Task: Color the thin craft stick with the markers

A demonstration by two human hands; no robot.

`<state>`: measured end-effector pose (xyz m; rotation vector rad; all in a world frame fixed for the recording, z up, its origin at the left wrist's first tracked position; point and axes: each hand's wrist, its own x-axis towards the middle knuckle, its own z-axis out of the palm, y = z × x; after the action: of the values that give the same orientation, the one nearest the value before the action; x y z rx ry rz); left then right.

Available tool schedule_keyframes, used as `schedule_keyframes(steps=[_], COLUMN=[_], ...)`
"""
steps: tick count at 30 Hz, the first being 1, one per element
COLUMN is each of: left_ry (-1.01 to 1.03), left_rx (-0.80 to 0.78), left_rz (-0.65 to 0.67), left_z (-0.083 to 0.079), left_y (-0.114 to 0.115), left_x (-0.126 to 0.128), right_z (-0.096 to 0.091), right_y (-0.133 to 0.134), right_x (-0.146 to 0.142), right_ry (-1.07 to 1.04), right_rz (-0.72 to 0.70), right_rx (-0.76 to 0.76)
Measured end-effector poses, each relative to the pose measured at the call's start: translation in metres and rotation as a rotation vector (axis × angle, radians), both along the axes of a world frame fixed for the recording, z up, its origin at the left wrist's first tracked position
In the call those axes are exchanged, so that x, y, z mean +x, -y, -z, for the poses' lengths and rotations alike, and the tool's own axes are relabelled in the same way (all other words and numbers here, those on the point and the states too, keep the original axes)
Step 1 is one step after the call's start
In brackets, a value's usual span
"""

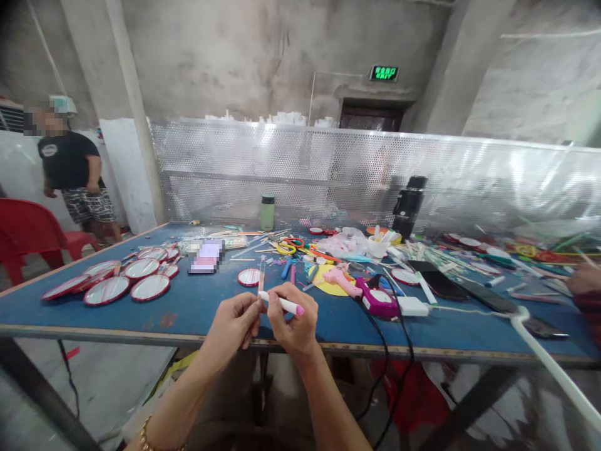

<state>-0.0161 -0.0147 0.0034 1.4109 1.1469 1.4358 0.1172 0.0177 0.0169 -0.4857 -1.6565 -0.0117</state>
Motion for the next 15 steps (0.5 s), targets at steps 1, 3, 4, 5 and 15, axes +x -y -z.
schedule_keyframes(steps=[1,3,4,5,15], left_ry=[-0.003,-0.005,-0.005,-0.005,0.007], left_rx=[0.001,-0.002,-0.003,-0.002,0.004], left_rz=[-0.001,-0.002,-0.003,-0.004,0.007], left_z=[0.0000,-0.0001,0.0000,0.0000,0.0033], left_y=[0.0001,0.0002,0.0002,0.0002,-0.0021], left_x=[0.0001,0.0000,0.0000,-0.0001,0.0002], right_z=[-0.0001,-0.0006,-0.0008,-0.0010,-0.0004], right_y=[-0.0001,-0.0003,-0.0003,-0.0003,-0.0009], right_x=[-0.0002,-0.0006,-0.0008,-0.0011,-0.0011], right_ry=[0.005,0.010,0.012,0.014,-0.005], right_rz=[0.002,0.010,0.016,0.021,0.034], right_rx=[-0.004,0.001,0.007,0.012,0.018])
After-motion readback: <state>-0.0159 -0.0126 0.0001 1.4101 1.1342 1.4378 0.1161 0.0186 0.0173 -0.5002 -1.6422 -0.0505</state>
